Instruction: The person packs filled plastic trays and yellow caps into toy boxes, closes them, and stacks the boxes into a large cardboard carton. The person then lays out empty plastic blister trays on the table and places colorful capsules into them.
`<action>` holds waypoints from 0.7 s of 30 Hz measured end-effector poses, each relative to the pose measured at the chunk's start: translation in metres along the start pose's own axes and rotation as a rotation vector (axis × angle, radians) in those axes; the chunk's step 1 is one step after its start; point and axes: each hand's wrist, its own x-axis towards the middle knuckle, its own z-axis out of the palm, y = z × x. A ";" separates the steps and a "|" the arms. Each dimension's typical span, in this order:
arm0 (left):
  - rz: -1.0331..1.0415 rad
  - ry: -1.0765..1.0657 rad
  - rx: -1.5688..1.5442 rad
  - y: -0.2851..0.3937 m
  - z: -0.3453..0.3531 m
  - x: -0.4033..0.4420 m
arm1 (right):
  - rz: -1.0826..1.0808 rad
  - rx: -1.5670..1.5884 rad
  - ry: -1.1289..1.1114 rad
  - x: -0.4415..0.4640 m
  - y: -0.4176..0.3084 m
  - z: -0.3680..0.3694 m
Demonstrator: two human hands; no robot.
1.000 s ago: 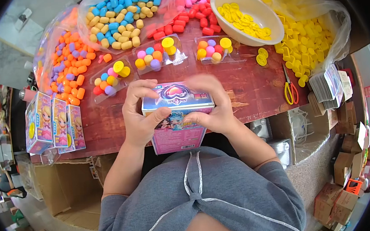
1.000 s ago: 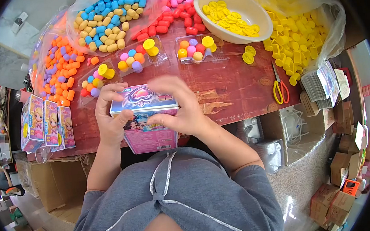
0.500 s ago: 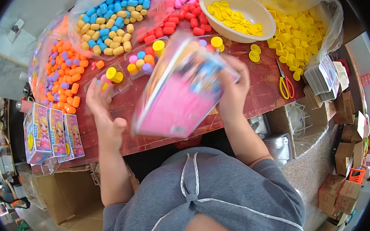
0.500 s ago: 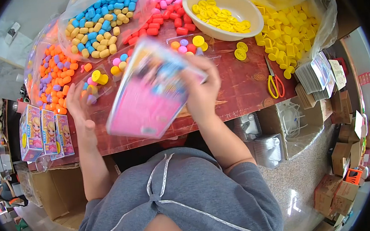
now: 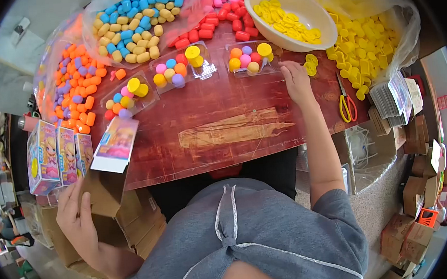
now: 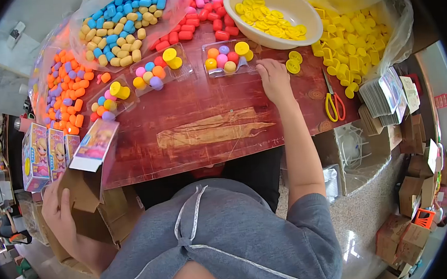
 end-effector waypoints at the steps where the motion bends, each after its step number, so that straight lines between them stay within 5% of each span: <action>1: 0.008 -0.075 0.038 0.005 -0.003 0.000 | 0.043 0.024 -0.104 -0.001 0.000 -0.006; 4: 0.030 -0.305 0.150 0.020 -0.004 -0.005 | 0.174 0.091 -0.418 -0.007 -0.011 -0.032; 10: -0.026 -0.644 0.084 0.055 0.017 -0.007 | 0.143 0.267 -0.290 -0.018 -0.032 -0.050; 14: 0.030 -0.927 0.101 0.062 0.060 0.003 | -0.353 -0.096 0.005 0.010 -0.020 -0.030; 17: 0.036 -0.988 0.126 0.061 0.097 0.006 | -0.341 -0.008 -0.048 0.013 0.002 -0.015; 21: -0.119 -0.804 -0.046 0.062 0.124 0.013 | -0.249 0.191 -0.107 0.011 0.014 -0.001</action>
